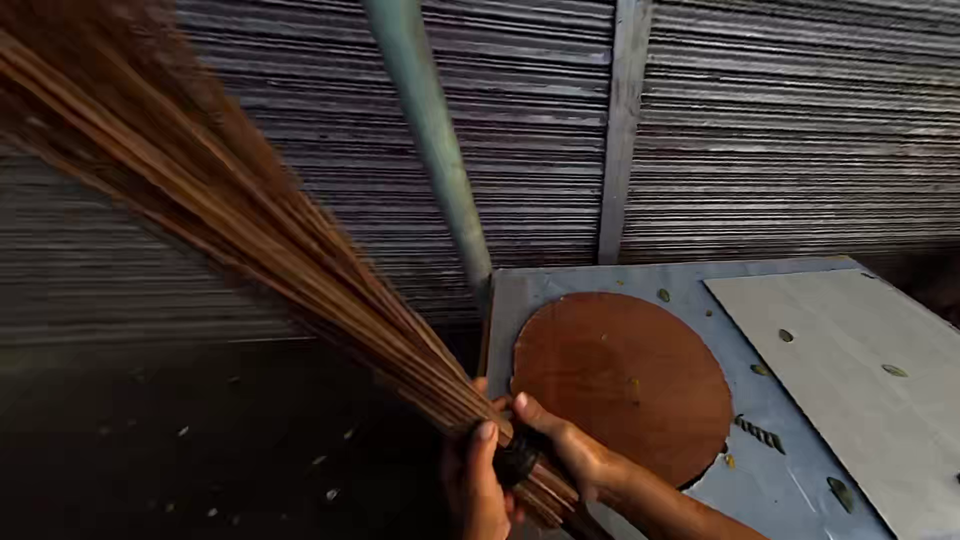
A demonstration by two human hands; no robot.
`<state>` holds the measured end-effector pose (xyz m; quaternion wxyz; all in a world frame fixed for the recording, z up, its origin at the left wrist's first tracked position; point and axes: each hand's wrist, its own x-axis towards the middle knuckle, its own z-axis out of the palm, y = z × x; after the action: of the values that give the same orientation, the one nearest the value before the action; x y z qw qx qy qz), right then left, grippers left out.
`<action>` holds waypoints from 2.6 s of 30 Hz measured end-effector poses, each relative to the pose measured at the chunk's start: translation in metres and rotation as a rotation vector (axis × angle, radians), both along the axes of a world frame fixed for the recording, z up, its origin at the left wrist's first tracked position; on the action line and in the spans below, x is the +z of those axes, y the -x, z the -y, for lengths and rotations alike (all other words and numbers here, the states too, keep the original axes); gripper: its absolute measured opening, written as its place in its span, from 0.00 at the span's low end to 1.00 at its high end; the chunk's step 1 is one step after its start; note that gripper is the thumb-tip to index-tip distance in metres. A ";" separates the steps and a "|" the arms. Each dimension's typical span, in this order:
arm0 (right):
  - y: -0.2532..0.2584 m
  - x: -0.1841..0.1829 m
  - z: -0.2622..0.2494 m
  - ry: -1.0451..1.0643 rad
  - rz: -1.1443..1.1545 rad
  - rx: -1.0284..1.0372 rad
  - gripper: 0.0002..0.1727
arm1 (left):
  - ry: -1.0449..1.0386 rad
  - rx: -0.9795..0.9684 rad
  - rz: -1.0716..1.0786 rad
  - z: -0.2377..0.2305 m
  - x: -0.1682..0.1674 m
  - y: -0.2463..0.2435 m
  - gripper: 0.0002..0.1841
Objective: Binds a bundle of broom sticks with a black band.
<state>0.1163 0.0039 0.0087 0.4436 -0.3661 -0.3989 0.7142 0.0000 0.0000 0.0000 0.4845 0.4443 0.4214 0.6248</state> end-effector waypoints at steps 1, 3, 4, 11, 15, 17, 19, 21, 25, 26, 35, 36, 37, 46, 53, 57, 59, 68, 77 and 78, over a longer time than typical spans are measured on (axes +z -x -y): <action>0.000 -0.014 -0.002 0.066 -0.050 -0.036 0.25 | 0.087 0.033 -0.006 -0.003 -0.005 0.000 0.20; 0.001 -0.035 -0.002 0.135 -0.088 -0.173 0.22 | 0.173 0.049 0.005 -0.010 -0.012 0.002 0.19; 0.002 -0.041 0.002 0.141 -0.069 -0.236 0.19 | 0.185 0.046 0.025 -0.012 -0.016 0.004 0.19; -0.008 -0.067 0.025 -0.527 0.206 -0.446 0.10 | 0.266 0.116 0.126 -0.014 -0.018 0.005 0.23; -0.006 -0.068 0.022 -0.786 0.374 -0.491 0.09 | 0.252 0.136 0.161 -0.012 -0.017 0.002 0.25; -0.003 -0.068 0.022 -0.851 0.429 -0.506 0.09 | 0.235 0.139 0.173 -0.011 -0.017 0.002 0.25; -0.002 -0.067 0.022 -0.914 0.478 -0.511 0.08 | 0.227 0.148 0.179 -0.010 -0.016 0.001 0.26; -0.003 -0.066 0.022 -0.978 0.526 -0.500 0.08 | 0.222 0.154 0.200 -0.009 -0.015 0.001 0.26; -0.012 -0.062 0.015 -1.039 0.556 -0.395 0.08 | 0.194 0.143 0.227 -0.007 -0.016 0.001 0.27; -0.015 -0.060 0.013 -1.045 0.560 -0.344 0.08 | 0.185 0.136 0.222 -0.006 -0.017 0.001 0.27; -0.029 -0.036 -0.011 -1.071 0.626 0.061 0.08 | 0.188 0.108 0.223 -0.003 -0.023 0.007 0.27; -0.029 -0.034 -0.013 -1.066 0.643 0.103 0.09 | 0.184 0.092 0.228 -0.003 -0.025 0.007 0.28; -0.030 -0.031 -0.014 -1.065 0.651 0.141 0.10 | 0.176 0.080 0.235 -0.002 -0.026 0.007 0.28; -0.037 -0.057 -0.004 -1.101 0.637 0.050 0.09 | 0.186 0.065 0.168 0.001 -0.049 -0.003 0.27; -0.032 -0.084 0.009 -0.954 0.551 -0.160 0.08 | 0.246 0.131 0.120 -0.003 -0.053 -0.005 0.26; -0.017 -0.099 0.025 -0.897 0.514 -0.420 0.13 | 0.287 0.163 0.116 -0.005 -0.049 -0.008 0.25; -0.014 -0.101 0.029 -0.931 0.564 -0.463 0.13 | 0.299 0.179 0.106 -0.005 -0.050 -0.009 0.26; -0.034 -0.096 0.006 -1.070 0.654 -0.181 0.09 | 0.328 0.190 0.091 -0.005 -0.063 -0.004 0.25; -0.057 -0.061 -0.025 -0.996 0.748 0.394 0.10 | 0.379 0.172 -0.019 -0.004 -0.059 -0.001 0.37; -0.056 -0.060 -0.023 -1.054 0.796 0.392 0.10 | 0.382 0.162 0.001 -0.003 -0.059 0.001 0.37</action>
<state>0.1720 0.0268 -0.0517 0.2445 -0.2572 -0.8844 0.3032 -0.0005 0.0032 -0.0592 0.5082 0.3086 0.5662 0.5709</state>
